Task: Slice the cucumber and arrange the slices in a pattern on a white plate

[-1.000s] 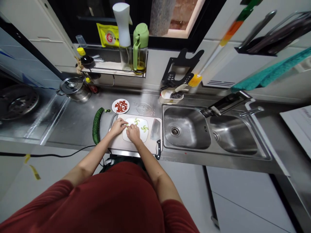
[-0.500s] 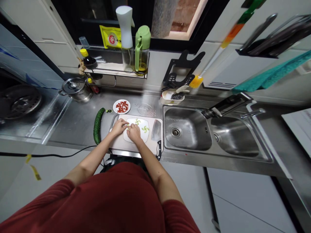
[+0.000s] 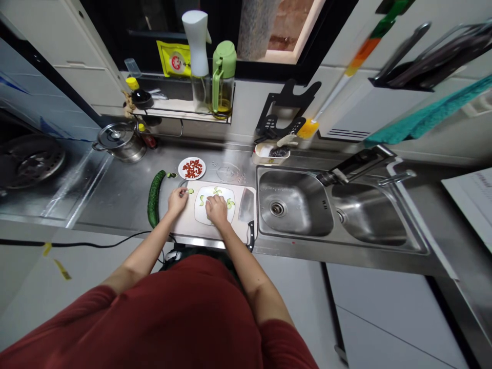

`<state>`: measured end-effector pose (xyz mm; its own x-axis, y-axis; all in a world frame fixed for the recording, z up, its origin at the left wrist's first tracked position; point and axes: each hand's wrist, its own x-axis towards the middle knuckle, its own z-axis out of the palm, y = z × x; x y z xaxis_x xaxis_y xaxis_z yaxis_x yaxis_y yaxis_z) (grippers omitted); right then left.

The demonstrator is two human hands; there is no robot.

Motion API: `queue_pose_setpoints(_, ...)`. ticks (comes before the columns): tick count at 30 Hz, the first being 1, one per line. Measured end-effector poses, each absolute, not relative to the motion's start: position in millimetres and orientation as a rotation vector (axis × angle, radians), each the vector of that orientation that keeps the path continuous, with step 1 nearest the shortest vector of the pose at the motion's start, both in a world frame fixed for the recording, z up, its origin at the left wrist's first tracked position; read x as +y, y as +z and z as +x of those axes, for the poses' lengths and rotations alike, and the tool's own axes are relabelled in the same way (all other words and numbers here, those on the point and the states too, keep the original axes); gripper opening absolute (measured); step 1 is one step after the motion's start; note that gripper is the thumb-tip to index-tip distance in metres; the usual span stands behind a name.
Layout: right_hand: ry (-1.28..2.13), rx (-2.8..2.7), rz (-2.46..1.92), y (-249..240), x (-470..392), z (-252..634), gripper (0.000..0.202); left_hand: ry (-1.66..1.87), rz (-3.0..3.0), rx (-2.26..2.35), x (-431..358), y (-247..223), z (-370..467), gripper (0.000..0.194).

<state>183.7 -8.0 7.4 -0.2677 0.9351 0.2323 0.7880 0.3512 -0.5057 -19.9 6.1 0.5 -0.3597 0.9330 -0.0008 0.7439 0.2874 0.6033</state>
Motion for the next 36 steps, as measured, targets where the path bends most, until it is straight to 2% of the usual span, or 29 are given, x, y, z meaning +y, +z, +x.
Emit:
queue_pose_setpoints(17,0.41,-1.826,-1.426,16.7,-30.7,217.2,0.023,0.364,1.481,2.412,18.5,11.9,6.6,0.031)
queue_pose_setpoints(36,0.491,-1.815,-1.468,14.5,-36.3,218.7,0.027,0.524,1.478,2.357,25.6,6.3,5.0,0.022)
